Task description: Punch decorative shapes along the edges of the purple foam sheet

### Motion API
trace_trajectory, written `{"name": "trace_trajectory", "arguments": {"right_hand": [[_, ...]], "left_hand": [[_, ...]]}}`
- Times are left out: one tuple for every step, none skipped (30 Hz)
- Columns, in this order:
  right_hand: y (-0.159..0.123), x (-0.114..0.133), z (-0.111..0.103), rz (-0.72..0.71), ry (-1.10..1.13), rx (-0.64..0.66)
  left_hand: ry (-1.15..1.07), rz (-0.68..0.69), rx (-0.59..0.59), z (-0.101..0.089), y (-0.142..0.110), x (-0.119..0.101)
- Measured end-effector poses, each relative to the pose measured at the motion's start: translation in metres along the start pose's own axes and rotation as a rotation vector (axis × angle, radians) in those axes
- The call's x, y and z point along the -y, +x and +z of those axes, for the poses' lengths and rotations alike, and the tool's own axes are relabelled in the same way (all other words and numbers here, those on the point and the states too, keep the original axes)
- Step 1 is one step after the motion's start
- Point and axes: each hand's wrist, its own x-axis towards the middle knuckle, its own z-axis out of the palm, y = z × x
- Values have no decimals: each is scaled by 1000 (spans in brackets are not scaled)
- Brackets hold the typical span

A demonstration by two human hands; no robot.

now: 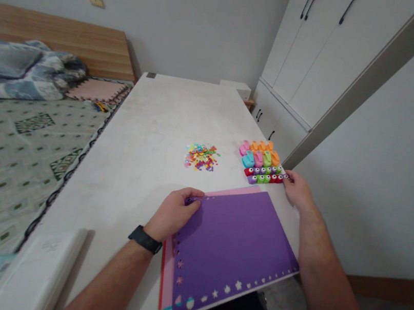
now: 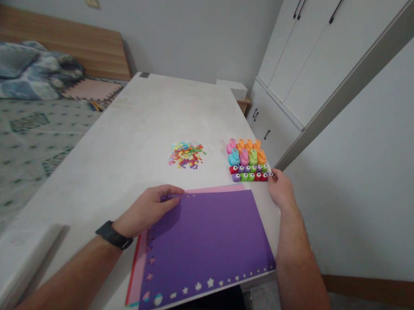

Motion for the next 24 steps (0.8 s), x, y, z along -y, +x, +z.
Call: {"name": "trace_trajectory", "arguments": {"right_hand": [[0,-1,1,3,7,0],[0,-1,1,6,10,0],[0,-2,2,8,11,1],[0,-3,2,10,11,1],[0,-3,3,9,12,0],[-1,-3,3,7,16,-3],[-1,-2,2,2,20,-6],[-2,-1,2,-5,24,-8],[-2,0,2,-9,26,-10],[-3,1,1,-8,26,-12],[-4,2,0,0,24,-17],[-4,3,0,12,23,-24],[-5,4,0,26,23,-31],[-5,5,-1,39,24,-39],[-6,6,-1,48,26,-44],[-6,6,-1,52,31,-46],[-6,7,-1,54,37,-45],[-6,8,0,55,45,-42],[-7,8,0,57,54,-43],[-7,9,0,59,61,-42],[-7,10,0,61,65,-41],[-7,11,0,61,66,-40],[-8,12,0,60,65,-40],[-8,13,-1,56,64,-42]], "left_hand": [[-1,-2,0,0,0,0],[-1,-3,0,1,0,1],[1,-3,0,1,0,1],[4,-1,0,1,1,1],[6,2,0,1,1,2],[8,5,-1,1,1,2],[9,8,-2,1,1,2],[11,11,-3,1,1,2],[12,14,-2,1,1,3],[13,15,-2,1,1,2],[12,15,-1,1,1,2],[10,12,1,1,1,2],[9,10,1,1,1,2],[8,7,2,1,1,2],[9,3,2,1,0,1],[12,1,2,1,0,1],[16,0,3,0,0,1],[19,0,4,0,0,0],[21,0,5,0,0,0],[21,1,5,0,0,0],[18,3,5,0,0,0],[13,3,5,0,0,-1],[8,3,5,-1,0,-1],[3,2,4,-1,0,-1]]}}
